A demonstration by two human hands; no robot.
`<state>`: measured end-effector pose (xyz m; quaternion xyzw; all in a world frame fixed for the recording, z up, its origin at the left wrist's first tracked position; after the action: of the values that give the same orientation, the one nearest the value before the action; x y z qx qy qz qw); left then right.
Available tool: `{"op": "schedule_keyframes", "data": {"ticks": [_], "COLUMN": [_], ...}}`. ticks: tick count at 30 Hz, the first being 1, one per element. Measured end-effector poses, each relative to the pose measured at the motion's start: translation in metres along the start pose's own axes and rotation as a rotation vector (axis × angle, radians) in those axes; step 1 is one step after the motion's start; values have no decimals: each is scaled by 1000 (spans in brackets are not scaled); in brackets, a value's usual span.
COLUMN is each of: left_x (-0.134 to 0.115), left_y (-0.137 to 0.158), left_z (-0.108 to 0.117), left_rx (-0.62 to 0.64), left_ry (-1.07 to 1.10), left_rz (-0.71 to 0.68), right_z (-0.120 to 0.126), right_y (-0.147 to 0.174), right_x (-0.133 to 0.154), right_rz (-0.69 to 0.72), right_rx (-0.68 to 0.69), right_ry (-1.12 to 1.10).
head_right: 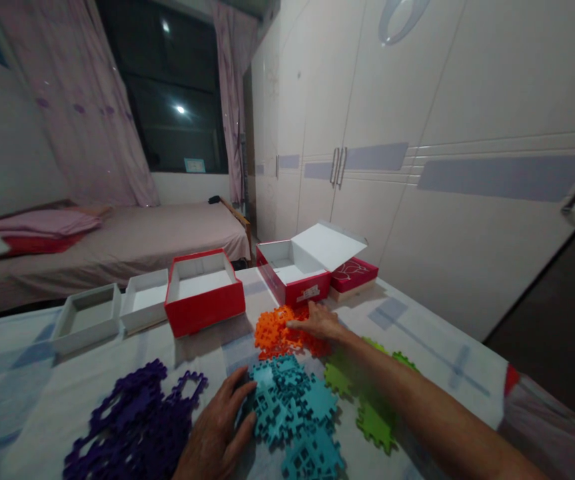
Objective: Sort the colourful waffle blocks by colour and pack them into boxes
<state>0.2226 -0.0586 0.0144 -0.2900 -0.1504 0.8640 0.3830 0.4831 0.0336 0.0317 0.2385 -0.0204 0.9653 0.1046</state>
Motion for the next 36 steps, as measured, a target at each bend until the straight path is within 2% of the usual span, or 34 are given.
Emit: {"op": "schedule_keyframes", "data": {"ticks": [2, 7, 18, 24, 28, 31, 36], "left_x": [2, 2, 2, 3, 3, 2, 3], "left_y": [1, 1, 1, 2, 2, 1, 1], "left_z": [-1, -2, -1, -1, -2, -2, -3], "left_rx": [-2, -8, 5, -15, 14, 28, 62], "left_ry": [7, 14, 57, 99, 101, 108, 98], "left_rz": [-5, 24, 73, 89, 105, 114, 118], "right_z": [-1, 1, 19, 50, 76, 99, 127], "right_y": [-2, -6, -14, -3, -2, -19, -66], "right_x": [1, 5, 14, 11, 23, 38, 56], "right_rz": [-46, -35, 146, 144, 135, 105, -19], "right_rx": [-23, -69, -186, -301, -304, -374, -494], "right_ry": [87, 65, -258, -389, -581, -701, -600]}}
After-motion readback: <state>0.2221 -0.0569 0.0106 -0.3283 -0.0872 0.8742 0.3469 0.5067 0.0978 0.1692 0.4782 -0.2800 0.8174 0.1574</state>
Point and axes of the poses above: each hand's wrist, its own y-axis away from the middle knuckle, its own z-axis out of the back of the hand, x = y × z, the point moved 7 cm from there along -y, towards the middle knuckle, and after that the axes turned 2 degrees about y, right-handed, at the moved point
